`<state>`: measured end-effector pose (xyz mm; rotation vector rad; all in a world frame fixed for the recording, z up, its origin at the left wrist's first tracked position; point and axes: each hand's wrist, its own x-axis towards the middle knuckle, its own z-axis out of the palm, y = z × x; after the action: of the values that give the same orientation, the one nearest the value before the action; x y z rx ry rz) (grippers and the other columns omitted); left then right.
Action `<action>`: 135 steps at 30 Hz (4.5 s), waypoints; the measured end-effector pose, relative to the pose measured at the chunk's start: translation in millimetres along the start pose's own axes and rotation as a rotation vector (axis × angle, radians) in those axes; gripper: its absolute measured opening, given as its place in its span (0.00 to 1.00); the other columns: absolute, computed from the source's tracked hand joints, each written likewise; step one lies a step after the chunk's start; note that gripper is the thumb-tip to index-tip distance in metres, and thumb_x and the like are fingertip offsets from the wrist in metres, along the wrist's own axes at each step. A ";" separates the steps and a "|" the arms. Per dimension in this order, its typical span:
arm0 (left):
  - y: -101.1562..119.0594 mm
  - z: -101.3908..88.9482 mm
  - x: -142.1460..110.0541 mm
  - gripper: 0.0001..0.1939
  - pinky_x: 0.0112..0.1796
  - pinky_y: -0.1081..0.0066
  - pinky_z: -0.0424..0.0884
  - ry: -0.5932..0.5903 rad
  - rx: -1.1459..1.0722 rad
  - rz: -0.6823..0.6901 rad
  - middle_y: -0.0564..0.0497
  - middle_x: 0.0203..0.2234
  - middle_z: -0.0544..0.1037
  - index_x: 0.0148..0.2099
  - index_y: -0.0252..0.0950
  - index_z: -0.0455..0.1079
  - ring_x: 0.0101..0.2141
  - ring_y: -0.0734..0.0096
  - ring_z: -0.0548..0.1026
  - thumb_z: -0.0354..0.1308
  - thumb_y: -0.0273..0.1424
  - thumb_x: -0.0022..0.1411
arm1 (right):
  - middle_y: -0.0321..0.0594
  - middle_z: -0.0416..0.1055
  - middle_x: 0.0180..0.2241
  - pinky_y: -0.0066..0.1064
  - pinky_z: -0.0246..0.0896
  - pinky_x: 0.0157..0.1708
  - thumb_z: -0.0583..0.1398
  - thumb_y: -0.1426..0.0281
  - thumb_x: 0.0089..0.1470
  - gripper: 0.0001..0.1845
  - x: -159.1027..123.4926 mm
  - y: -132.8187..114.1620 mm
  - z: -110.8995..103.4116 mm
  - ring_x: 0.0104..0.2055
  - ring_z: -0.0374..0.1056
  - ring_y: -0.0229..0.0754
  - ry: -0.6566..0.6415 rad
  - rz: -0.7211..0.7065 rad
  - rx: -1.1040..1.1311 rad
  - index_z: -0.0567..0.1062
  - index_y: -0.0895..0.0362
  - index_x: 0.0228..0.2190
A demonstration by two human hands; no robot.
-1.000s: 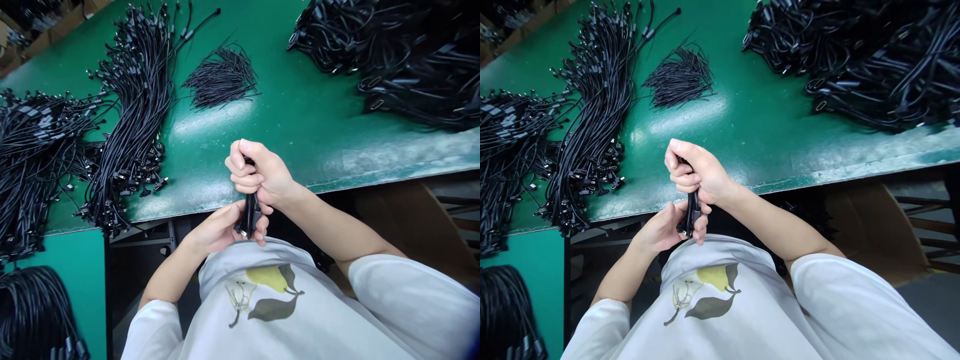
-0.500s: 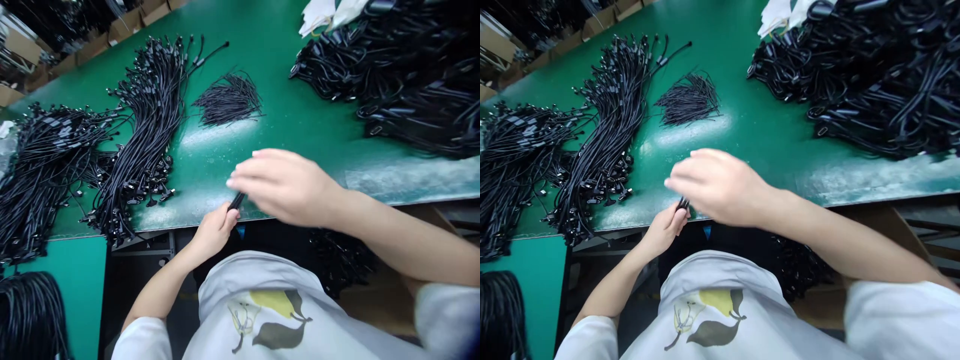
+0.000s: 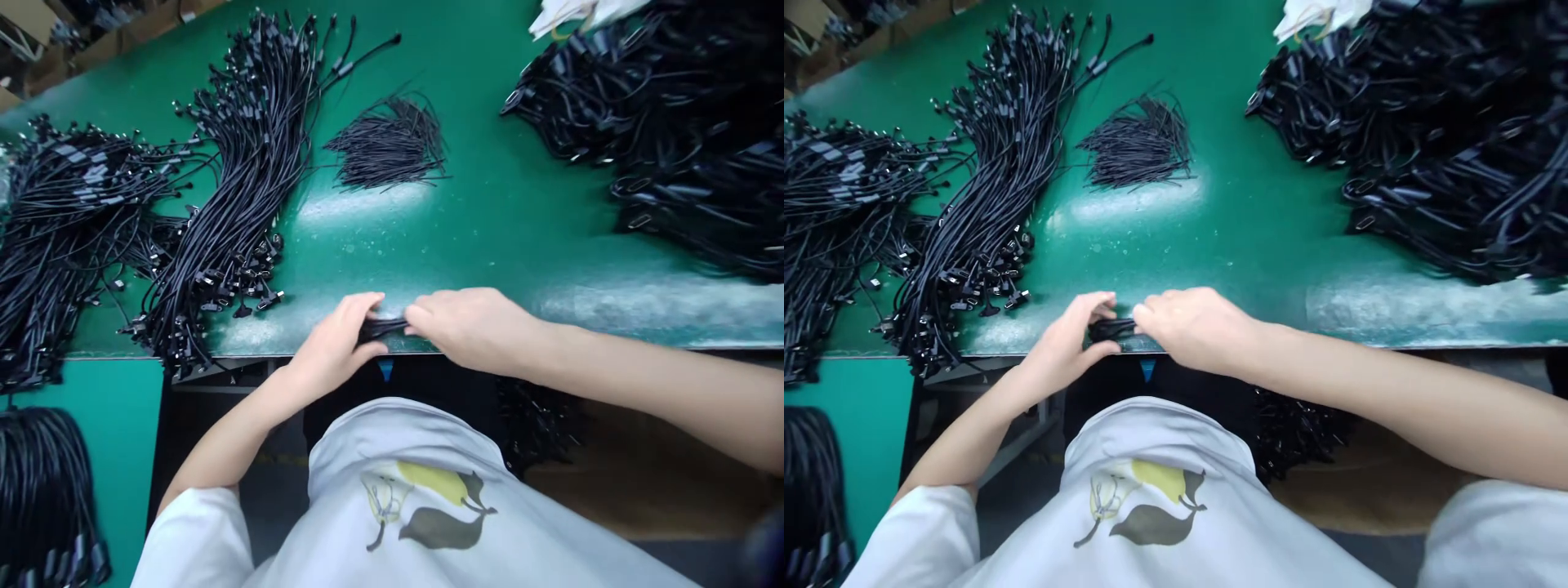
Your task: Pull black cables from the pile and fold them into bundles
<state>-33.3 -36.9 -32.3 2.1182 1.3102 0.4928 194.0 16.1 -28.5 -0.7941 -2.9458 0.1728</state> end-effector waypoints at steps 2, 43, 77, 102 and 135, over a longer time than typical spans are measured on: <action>-5.1 -7.7 -1.5 0.21 0.48 0.59 0.69 0.101 0.064 0.020 0.43 0.49 0.72 0.58 0.40 0.61 0.48 0.60 0.72 0.57 0.33 0.65 | 0.41 0.69 0.24 0.31 0.39 0.25 0.48 0.67 0.66 0.18 -1.3 4.9 0.7 0.25 0.63 0.40 0.050 0.036 -0.043 0.71 0.59 0.28; 4.7 -9.2 18.1 0.20 0.34 0.70 0.70 -0.522 -0.894 -0.224 0.51 0.28 0.72 0.40 0.33 0.66 0.29 0.73 0.72 0.51 0.47 0.65 | 0.35 0.60 0.22 0.34 0.38 0.25 0.49 0.74 0.64 0.13 15.5 7.0 -10.8 0.24 0.52 0.38 0.318 -0.462 -0.383 0.67 0.56 0.27; 16.8 19.4 36.4 0.07 0.34 0.78 0.66 0.649 -1.574 -0.455 0.53 0.28 0.70 0.38 0.33 0.67 0.28 0.80 0.70 0.53 0.32 0.67 | 0.48 0.73 0.35 0.36 0.65 0.38 0.53 0.79 0.59 0.11 47.8 -52.4 34.4 0.37 0.68 0.44 0.709 0.005 0.021 0.74 0.62 0.40; 3.6 12.0 -2.2 0.15 0.26 0.74 0.63 -0.123 -0.696 -0.343 0.56 0.22 0.65 0.36 0.36 0.64 0.23 0.75 0.65 0.47 0.43 0.68 | 0.41 0.68 0.29 0.33 0.51 0.30 0.49 0.71 0.65 0.14 33.7 9.4 -3.9 0.31 0.61 0.40 0.185 -0.374 -0.023 0.72 0.58 0.34; 4.0 12.7 -6.2 0.21 0.28 0.73 0.66 -0.161 -0.796 -0.317 0.57 0.23 0.62 0.50 0.34 0.62 0.23 0.76 0.63 0.44 0.46 0.69 | 0.34 0.72 0.28 0.28 0.66 0.28 0.59 0.67 0.56 0.17 18.5 25.9 -17.6 0.24 0.69 0.34 0.159 0.242 1.119 0.74 0.56 0.48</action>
<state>-25.9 -47.5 -39.3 1.2454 1.0807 0.5700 192.9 49.2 -13.4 -0.8471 -2.0363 1.4840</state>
